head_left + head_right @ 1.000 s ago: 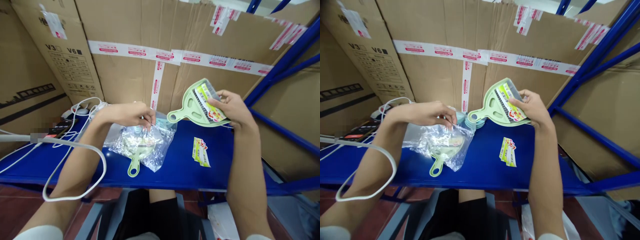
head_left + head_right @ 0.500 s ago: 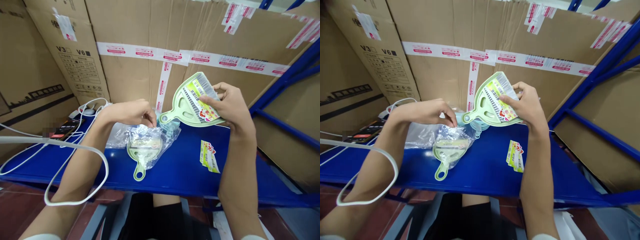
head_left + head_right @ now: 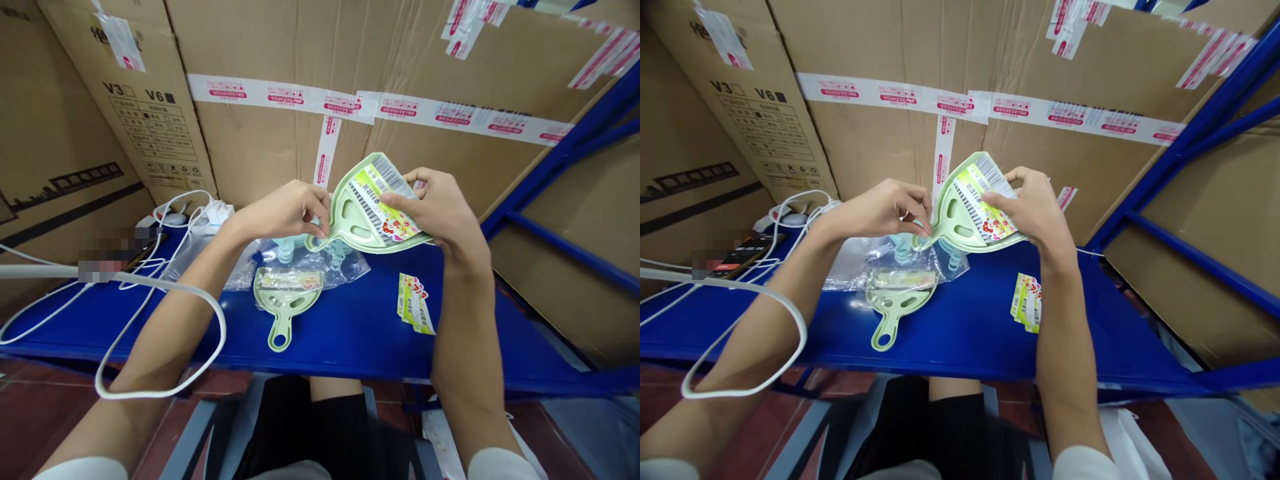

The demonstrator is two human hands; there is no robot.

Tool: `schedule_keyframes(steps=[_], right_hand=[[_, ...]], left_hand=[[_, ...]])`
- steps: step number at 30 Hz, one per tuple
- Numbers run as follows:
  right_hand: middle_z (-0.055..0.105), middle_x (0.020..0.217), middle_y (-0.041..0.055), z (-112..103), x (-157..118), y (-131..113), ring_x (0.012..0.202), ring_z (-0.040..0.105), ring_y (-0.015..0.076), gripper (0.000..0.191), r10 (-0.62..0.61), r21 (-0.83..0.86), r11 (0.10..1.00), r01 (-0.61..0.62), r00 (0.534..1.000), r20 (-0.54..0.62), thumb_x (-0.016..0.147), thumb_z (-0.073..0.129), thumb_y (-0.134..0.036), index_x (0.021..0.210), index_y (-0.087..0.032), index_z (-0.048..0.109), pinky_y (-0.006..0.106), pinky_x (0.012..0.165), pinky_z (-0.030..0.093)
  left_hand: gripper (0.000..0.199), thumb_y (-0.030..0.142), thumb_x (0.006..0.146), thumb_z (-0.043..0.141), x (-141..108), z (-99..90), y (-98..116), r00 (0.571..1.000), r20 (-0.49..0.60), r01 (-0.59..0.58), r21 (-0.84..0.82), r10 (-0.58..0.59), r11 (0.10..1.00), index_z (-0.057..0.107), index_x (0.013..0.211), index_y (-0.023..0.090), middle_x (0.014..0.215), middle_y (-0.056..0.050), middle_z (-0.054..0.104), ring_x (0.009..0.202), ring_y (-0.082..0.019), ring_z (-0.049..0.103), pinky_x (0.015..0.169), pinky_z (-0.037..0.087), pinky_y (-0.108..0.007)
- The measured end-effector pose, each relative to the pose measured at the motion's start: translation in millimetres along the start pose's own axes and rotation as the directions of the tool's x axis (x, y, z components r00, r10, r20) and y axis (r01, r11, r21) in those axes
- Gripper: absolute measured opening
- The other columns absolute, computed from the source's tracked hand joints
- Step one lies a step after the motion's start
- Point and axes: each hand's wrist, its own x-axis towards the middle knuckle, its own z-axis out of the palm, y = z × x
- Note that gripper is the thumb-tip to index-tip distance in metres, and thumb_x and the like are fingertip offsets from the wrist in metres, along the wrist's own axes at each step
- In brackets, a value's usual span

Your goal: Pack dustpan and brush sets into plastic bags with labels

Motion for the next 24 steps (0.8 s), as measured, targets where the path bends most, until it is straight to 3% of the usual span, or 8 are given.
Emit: schedule_keyframes(steps=[6, 10, 13, 17, 20, 22, 23, 24], right_hand=[[0.076, 0.081, 0.0079, 47, 3, -10, 0.076, 0.075, 0.0278, 0.049, 0.158, 0.026, 0.986, -0.163, 0.976, 0.153, 0.069, 0.096, -0.051, 0.098, -0.024, 0.068, 0.036, 0.053, 0.06], [0.071, 0.071, 0.0033, 79, 8, -6, 0.067, 0.071, 0.0217, 0.051, 0.263, 0.066, 0.953, -0.296, 0.916, 0.303, 0.064, 0.1, -0.049, 0.091, -0.024, 0.065, 0.03, 0.046, 0.053], [0.073, 0.073, 0.004, 96, 12, 5, 0.069, 0.072, 0.0219, 0.052, 0.289, 0.11, 0.928, -0.356, 0.875, 0.388, 0.063, 0.101, -0.048, 0.095, -0.024, 0.067, 0.029, 0.049, 0.054], [0.079, 0.086, 0.0069, 116, 19, 21, 0.077, 0.076, 0.0244, 0.057, 0.257, 0.276, 0.887, -0.371, 0.891, 0.373, 0.07, 0.097, -0.053, 0.109, -0.025, 0.067, 0.034, 0.06, 0.063], [0.079, 0.089, 0.0068, 125, 23, 29, 0.084, 0.078, 0.0257, 0.056, 0.269, 0.408, 0.839, -0.36, 0.926, 0.264, 0.069, 0.097, -0.053, 0.103, -0.025, 0.063, 0.038, 0.068, 0.067], [0.079, 0.089, 0.0059, 126, 26, 32, 0.089, 0.079, 0.0259, 0.055, 0.286, 0.487, 0.807, -0.333, 0.943, 0.17, 0.068, 0.097, -0.052, 0.097, -0.026, 0.06, 0.039, 0.073, 0.068], [0.079, 0.09, 0.0056, 124, 28, 33, 0.092, 0.079, 0.0259, 0.054, 0.291, 0.522, 0.795, -0.31, 0.949, 0.12, 0.068, 0.097, -0.052, 0.095, -0.026, 0.058, 0.039, 0.075, 0.068], [0.079, 0.092, 0.0055, 122, 30, 34, 0.094, 0.079, 0.0261, 0.053, 0.291, 0.55, 0.786, -0.281, 0.954, 0.072, 0.068, 0.097, -0.052, 0.093, -0.025, 0.057, 0.04, 0.077, 0.068]], left_hand=[[0.016, 0.029, 0.09, 0.072, 0, -2.4, -8, 0.999, -0.028, 0.028, -0.017, -0.028, 0.999, 0.084, 0.084, 0.02, 0.09, -0.006, 0.075, 0.064, -0.012, 0.063, 0.063, 0.047, -0.028], [0.014, 0.028, 0.088, 0.073, -2, -3.4, -17, 0.998, -0.031, 0.053, -0.005, -0.054, 0.999, 0.083, 0.082, 0.02, 0.085, -0.005, 0.075, 0.059, -0.011, 0.061, 0.061, 0.046, -0.027], [0.014, 0.028, 0.087, 0.073, 0, 1.0, -20, 0.998, -0.007, 0.055, 0.006, -0.055, 0.998, 0.084, 0.083, 0.02, 0.085, -0.005, 0.075, 0.06, -0.011, 0.062, 0.062, 0.046, -0.028], [0.016, 0.032, 0.09, 0.073, 3, 6.6, -19, 0.998, 0.0, 0.062, 0.017, -0.062, 0.998, 0.083, 0.084, 0.021, 0.09, -0.005, 0.077, 0.069, -0.014, 0.065, 0.071, 0.049, -0.029], [0.018, 0.037, 0.092, 0.073, 2, 1.3, -12, 0.987, -0.129, 0.103, 0.081, -0.093, 0.991, 0.081, 0.086, 0.022, 0.099, -0.006, 0.078, 0.089, -0.02, 0.069, 0.086, 0.052, -0.034], [0.017, 0.038, 0.093, 0.074, -3, -8.4, -8, 0.922, -0.365, 0.199, 0.161, -0.129, 0.967, 0.081, 0.094, 0.023, 0.112, -0.005, 0.077, 0.112, -0.023, 0.066, 0.1, 0.05, -0.038], [0.017, 0.037, 0.093, 0.074, -6, -14.6, -7, 0.849, -0.507, 0.274, 0.177, -0.151, 0.945, 0.081, 0.1, 0.022, 0.119, -0.005, 0.075, 0.121, -0.024, 0.061, 0.105, 0.048, -0.038], [0.019, 0.034, 0.094, 0.074, -10, -21.2, -7, 0.743, -0.644, 0.359, 0.153, -0.182, 0.921, 0.08, 0.106, 0.021, 0.124, -0.006, 0.074, 0.125, -0.024, 0.059, 0.105, 0.049, -0.037]])
